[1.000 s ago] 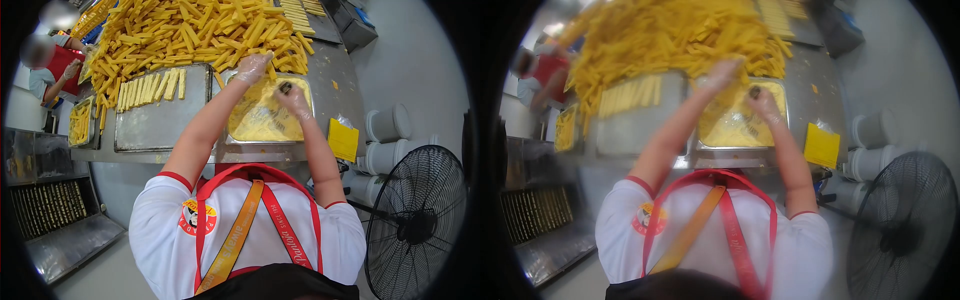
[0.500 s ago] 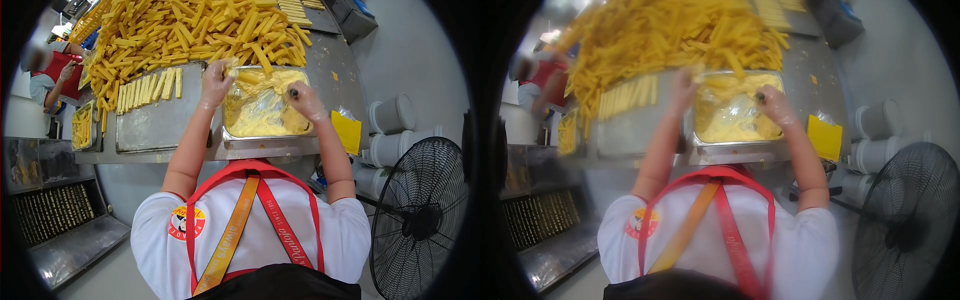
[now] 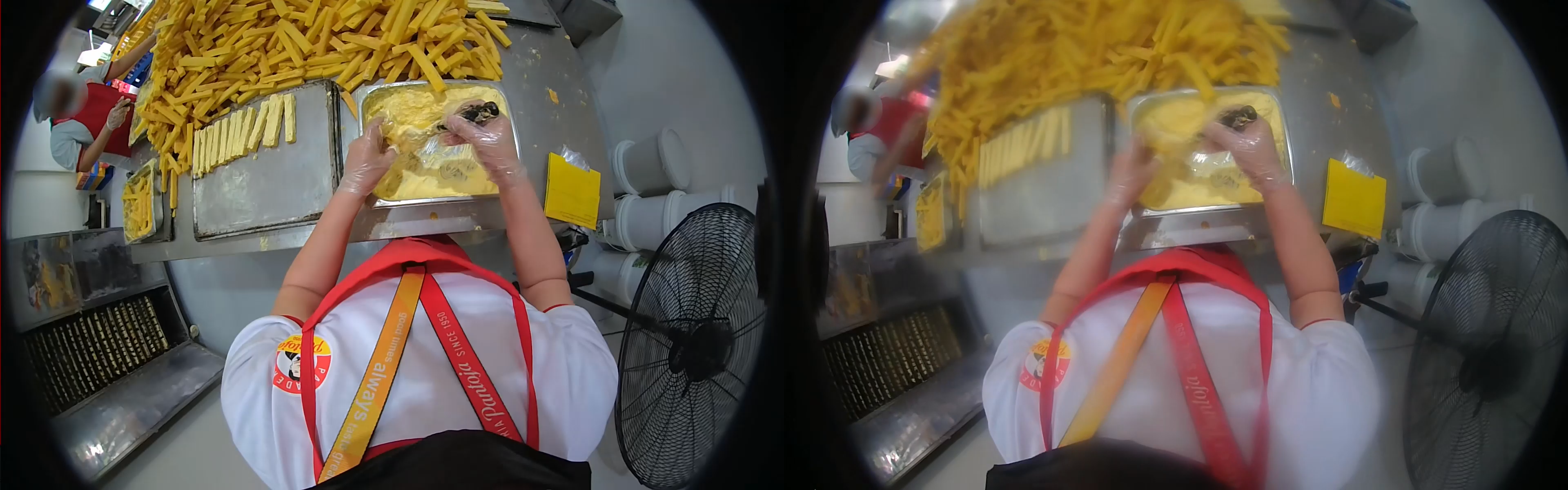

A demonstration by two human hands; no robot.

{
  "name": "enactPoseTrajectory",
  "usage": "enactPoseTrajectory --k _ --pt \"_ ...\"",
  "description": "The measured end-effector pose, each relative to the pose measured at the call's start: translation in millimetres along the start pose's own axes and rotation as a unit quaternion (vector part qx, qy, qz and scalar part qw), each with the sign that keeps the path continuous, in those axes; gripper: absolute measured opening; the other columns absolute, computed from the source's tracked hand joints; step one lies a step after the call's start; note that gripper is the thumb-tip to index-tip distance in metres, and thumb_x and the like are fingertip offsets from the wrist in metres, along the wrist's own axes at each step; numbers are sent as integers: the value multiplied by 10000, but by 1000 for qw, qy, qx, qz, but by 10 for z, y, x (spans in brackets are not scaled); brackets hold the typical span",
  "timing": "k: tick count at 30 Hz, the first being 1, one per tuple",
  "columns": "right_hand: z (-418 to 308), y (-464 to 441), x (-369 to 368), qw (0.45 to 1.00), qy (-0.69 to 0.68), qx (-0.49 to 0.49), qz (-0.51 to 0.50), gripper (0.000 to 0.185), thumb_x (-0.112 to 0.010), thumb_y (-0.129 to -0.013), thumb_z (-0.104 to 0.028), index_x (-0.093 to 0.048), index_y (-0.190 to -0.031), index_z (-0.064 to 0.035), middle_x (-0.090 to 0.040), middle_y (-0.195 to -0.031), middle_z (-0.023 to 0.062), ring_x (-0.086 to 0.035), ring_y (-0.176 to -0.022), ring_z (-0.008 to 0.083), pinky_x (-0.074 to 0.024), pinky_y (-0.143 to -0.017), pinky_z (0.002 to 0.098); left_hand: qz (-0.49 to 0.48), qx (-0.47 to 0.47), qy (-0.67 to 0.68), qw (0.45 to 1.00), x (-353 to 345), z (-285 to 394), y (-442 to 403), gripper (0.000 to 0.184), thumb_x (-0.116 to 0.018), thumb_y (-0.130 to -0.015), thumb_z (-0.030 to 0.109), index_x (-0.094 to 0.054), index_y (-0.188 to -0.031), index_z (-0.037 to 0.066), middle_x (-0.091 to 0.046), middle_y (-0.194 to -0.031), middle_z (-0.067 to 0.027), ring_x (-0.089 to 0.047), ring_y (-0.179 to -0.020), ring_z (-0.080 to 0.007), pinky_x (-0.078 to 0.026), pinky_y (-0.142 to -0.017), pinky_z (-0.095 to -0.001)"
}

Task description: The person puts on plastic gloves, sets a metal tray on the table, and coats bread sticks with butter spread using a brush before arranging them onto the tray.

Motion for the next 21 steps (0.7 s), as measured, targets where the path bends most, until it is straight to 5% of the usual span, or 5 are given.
enactPoseTrajectory --k 7,10,17,21 --pt "237 -254 358 966 239 -33 91 210 -729 -827 -164 -687 -869 38 -696 -799 63 -643 -674 132 -520 -625 277 14 -13 -6 1000 32 21 -4 585 -664 -736 83 -461 -1283 41 -648 -781 -183 -648 -712 -367 -504 -638 -437" --pt "-48 -11 -130 1000 -9 26 4 197 -708 -840 -160 -692 -841 36 -691 -751 66 -641 -653 127 -518 -606 280 16 -19 1 1000 58 62 12 594 -664 -736 80 -458 -1291 38 -653 -794 -189 -651 -722 -367 -513 -650 -430" --pt "248 -306 365 962 258 -41 76 199 -692 -850 -164 -685 -876 34 -697 -801 60 -651 -711 121 -523 -658 273 26 33 47 998 90 -68 31 433 -669 -747 99 -563 -1156 5 -663 -772 -162 -662 -699 -276 -519 -664 -365" --pt "180 8 -114 1000 -26 17 6 192 -700 -845 -128 -657 -953 24 -667 -773 48 -643 -688 141 -527 -654 278 18 150 130 980 6 -384 46 246 -689 -741 115 -657 -950 -11 -676 -771 -139 -632 -663 -203 -508 -649 -329"
Point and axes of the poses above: each hand's wrist, its own y-axis away from the middle knuckle, its own x-axis out of the back of the hand, z = x × y, the point moved 10 cm from there along -y, towards the middle knuckle
